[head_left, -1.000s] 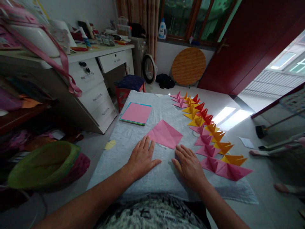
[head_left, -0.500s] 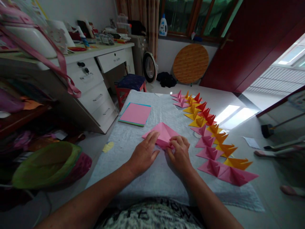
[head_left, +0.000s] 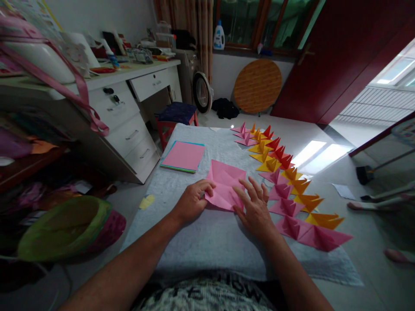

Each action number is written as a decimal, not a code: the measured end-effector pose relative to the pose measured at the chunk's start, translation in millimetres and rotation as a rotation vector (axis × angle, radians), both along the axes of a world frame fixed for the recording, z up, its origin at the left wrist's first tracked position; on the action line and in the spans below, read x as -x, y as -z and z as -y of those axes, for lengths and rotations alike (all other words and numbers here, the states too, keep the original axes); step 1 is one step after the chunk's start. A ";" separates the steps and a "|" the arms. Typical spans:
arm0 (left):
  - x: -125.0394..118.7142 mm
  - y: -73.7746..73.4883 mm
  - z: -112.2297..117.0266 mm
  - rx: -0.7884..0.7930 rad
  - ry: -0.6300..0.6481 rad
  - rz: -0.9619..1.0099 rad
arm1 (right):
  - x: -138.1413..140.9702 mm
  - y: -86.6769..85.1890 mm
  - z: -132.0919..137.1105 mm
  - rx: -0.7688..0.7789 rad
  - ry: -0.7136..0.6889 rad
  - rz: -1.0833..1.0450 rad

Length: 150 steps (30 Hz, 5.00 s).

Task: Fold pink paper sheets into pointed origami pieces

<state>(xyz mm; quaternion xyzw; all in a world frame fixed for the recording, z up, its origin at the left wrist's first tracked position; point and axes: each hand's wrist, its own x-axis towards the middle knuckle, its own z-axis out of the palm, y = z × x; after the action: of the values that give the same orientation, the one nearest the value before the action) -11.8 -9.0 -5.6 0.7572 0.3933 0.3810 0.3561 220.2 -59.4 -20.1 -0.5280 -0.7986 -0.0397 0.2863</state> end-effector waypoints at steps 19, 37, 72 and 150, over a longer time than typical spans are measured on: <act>14.7 17.3 -14.0 -0.198 -0.112 -0.416 | 7.0 6.8 3.5 0.034 -0.212 -0.003; 20.4 13.3 6.4 -0.328 -0.137 -0.529 | 2.1 9.6 1.4 0.126 -0.287 -0.126; 29.8 12.4 -3.1 -0.088 -0.077 -0.459 | 16.4 0.1 -30.9 0.459 0.165 -0.210; 26.8 10.3 -1.8 0.080 -0.283 -0.629 | 19.5 11.0 -29.2 0.392 0.305 -0.309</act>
<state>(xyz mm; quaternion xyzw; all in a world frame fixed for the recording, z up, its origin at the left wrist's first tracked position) -38.6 -7.2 -15.9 0.7610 0.5993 0.1591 0.1906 200.7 -30.2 -31.1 -0.6871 -0.6493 0.1536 0.2876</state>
